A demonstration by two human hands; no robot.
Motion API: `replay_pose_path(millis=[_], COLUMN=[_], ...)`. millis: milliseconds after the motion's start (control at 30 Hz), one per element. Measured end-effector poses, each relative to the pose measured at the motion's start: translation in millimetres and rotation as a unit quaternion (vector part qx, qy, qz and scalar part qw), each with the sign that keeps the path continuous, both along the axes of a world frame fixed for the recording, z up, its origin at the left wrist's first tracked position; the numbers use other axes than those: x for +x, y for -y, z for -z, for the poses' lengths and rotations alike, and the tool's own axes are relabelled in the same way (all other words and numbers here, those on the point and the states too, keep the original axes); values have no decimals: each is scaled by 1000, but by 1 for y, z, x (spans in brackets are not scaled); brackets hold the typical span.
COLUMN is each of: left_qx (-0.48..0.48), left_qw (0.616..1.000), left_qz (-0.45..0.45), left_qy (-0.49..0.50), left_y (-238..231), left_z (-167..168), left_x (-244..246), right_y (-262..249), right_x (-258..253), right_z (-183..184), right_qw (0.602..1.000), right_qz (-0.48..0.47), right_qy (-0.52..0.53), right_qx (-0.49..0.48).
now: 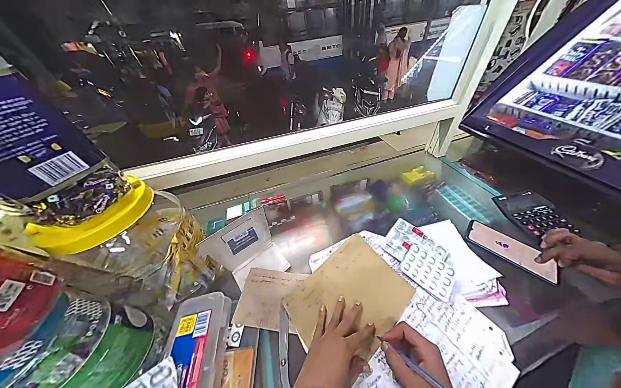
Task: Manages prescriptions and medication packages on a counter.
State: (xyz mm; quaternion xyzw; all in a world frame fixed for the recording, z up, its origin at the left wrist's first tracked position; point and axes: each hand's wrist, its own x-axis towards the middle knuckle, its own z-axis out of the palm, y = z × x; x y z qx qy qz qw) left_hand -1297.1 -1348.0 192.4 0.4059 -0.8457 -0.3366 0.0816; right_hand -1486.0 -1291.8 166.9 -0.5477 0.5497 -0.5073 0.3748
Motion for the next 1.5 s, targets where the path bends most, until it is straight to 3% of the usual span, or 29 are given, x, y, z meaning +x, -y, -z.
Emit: replay_pose_path(millis=[367,600,1100,1500], left_qx=[10,-11,-70,-37], left_qw=[1000,1000,997,999], left_qz=[-3,-7,-6,0], left_qy=[7,-17,-44,-28], left_y=[2,1,-1,0], left_z=[1,7,18,12], left_x=[0,0,2,2], right_y=[1,3,3,3], right_x=[2,-1,-2,-2], right_z=[6,9,10,10], right_qw=[999,998,998,998], right_qz=[25,19,8,10], right_qy=[27,32,42,39], right_qx=[-13,-57,-50,-41])
